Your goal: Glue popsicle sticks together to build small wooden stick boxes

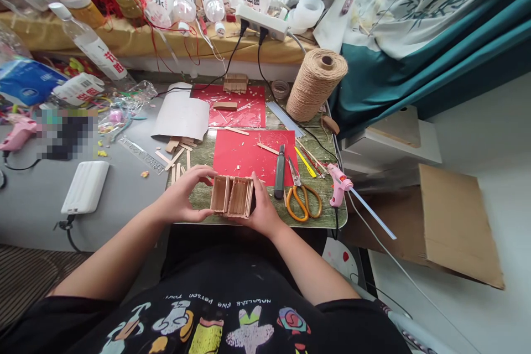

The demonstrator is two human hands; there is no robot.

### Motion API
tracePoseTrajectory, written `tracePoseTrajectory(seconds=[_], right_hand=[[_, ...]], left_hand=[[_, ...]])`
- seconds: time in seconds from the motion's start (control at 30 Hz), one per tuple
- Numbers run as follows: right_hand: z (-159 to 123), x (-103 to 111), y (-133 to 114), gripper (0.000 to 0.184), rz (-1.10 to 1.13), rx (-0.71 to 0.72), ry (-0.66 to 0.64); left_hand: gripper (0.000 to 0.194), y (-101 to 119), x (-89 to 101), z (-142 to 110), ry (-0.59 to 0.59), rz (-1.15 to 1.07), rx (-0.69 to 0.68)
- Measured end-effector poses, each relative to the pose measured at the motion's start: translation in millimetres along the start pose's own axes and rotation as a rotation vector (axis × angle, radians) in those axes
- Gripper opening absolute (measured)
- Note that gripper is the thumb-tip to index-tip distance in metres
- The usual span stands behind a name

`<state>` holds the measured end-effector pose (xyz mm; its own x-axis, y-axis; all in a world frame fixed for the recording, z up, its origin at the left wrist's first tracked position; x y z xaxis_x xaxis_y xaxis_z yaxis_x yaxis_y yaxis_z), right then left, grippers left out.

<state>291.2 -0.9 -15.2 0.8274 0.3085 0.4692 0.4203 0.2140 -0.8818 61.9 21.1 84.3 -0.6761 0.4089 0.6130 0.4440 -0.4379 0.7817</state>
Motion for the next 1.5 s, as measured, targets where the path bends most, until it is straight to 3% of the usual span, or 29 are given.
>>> tracePoseTrajectory(seconds=[0.37,0.57,0.73,0.9,1.17,1.37,1.5], right_hand=[[-0.4,-0.4,2.4,0.150,-0.011,0.014,-0.012],[0.4,-0.6,2.4,0.149,-0.019,0.034,-0.008],[0.8,0.6,-0.8,0.148,-0.008,0.050,0.001],[1.1,-0.4,-0.8,0.145,-0.007,0.037,-0.010],[1.1,-0.8,2.0,0.147,0.001,0.022,0.008],[1.1,-0.3,1.5,0.146,0.009,0.022,0.008],[1.9,-0.4,1.1,0.149,-0.003,0.023,0.003]], left_hand=[[0.077,5.0,1.3,-0.5,-0.064,0.118,0.000],[0.099,-3.8,-8.5,-4.0,-0.066,0.138,0.039],[0.084,-0.8,-6.8,-1.5,-0.027,0.103,0.019],[0.081,0.3,-7.3,-0.4,-0.025,0.110,0.019],[0.091,0.4,1.0,-5.3,0.159,0.066,-0.072],[0.091,-1.6,3.4,-3.2,0.028,0.091,-0.052],[0.089,-2.3,-0.5,-2.4,0.034,0.106,-0.018]])
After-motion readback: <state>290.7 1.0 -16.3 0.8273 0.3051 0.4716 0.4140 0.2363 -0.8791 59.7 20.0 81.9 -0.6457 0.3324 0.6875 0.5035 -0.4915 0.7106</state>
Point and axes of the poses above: each hand's wrist, its own z-axis towards the middle knuckle, its own x-axis out of the back of the hand, y = z × x, the point moved 6 cm from there along z, towards the middle knuckle, and after that the axes turned 4 degrees about -y, right-handed, at the moved point
